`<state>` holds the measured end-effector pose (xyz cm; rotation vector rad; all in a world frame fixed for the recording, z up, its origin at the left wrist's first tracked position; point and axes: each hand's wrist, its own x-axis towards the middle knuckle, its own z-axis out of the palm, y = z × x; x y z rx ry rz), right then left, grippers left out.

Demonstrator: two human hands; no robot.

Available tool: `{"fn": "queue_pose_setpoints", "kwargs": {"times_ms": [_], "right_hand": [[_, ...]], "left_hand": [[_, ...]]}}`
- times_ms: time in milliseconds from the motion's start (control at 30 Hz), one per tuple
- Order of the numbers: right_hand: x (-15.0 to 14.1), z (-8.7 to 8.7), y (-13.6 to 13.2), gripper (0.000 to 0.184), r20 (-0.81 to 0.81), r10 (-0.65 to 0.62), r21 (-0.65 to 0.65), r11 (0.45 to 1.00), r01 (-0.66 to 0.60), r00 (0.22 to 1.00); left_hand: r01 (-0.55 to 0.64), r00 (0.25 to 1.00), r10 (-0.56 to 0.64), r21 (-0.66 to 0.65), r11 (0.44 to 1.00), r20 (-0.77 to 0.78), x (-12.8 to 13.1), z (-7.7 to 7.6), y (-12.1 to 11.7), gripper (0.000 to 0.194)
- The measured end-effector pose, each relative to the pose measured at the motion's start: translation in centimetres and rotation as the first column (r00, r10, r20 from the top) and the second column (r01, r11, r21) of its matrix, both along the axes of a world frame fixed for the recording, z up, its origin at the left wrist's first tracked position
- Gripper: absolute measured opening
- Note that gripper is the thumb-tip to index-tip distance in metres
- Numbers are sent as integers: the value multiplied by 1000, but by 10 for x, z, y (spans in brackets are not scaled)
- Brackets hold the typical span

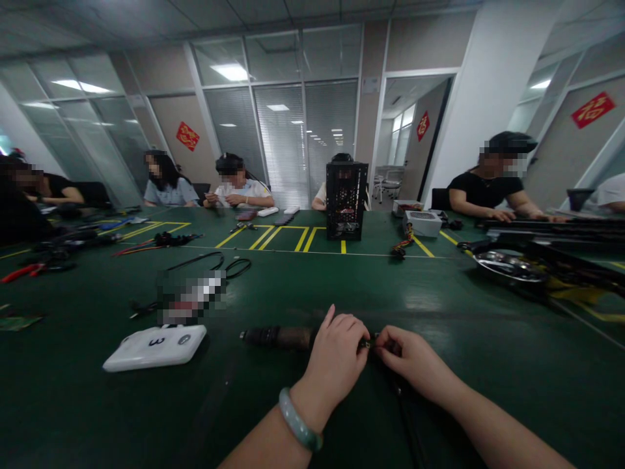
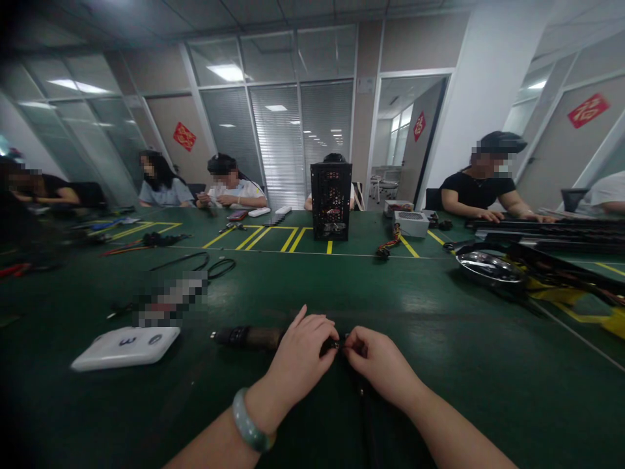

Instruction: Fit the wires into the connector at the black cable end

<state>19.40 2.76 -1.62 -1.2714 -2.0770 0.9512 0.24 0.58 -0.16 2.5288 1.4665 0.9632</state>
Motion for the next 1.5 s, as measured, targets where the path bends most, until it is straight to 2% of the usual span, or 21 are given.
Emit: {"fn": "queue_pose_setpoints", "kwargs": {"times_ms": [133, 333, 567, 767, 1167, 1500], "right_hand": [[0, 0, 0, 8, -4, -5, -12, 1000, 5, 1000], [0, 0, 0, 8, -14, -4, -24, 1000, 4, 1000], [0, 0, 0, 9, -20, 2, -41, 999, -2, 1000], [0, 1, -1, 8, -1, -4, -17, 1000, 4, 1000], [0, -2, 1, 8, -3, -8, -21, 1000, 7, 1000], [-1, 3, -1, 8, 2, -14, -12, 1000, 14, 1000]], "left_hand": [[-19, 1000, 19, -22, 1000, -8, -1, -4, 1, 14], [-18, 1000, 18, -34, 999, -2, 0, -4, 0, 23], [-30, 1000, 30, -61, 998, -1, -1, -3, 0, 13], [-29, 999, 28, -82, 996, -17, 0, -5, 1, 17], [-37, 999, 35, -116, 993, -24, 1, 0, 0, 11], [-39, 999, 36, -117, 992, -26, 1, 3, -2, 8]]}}
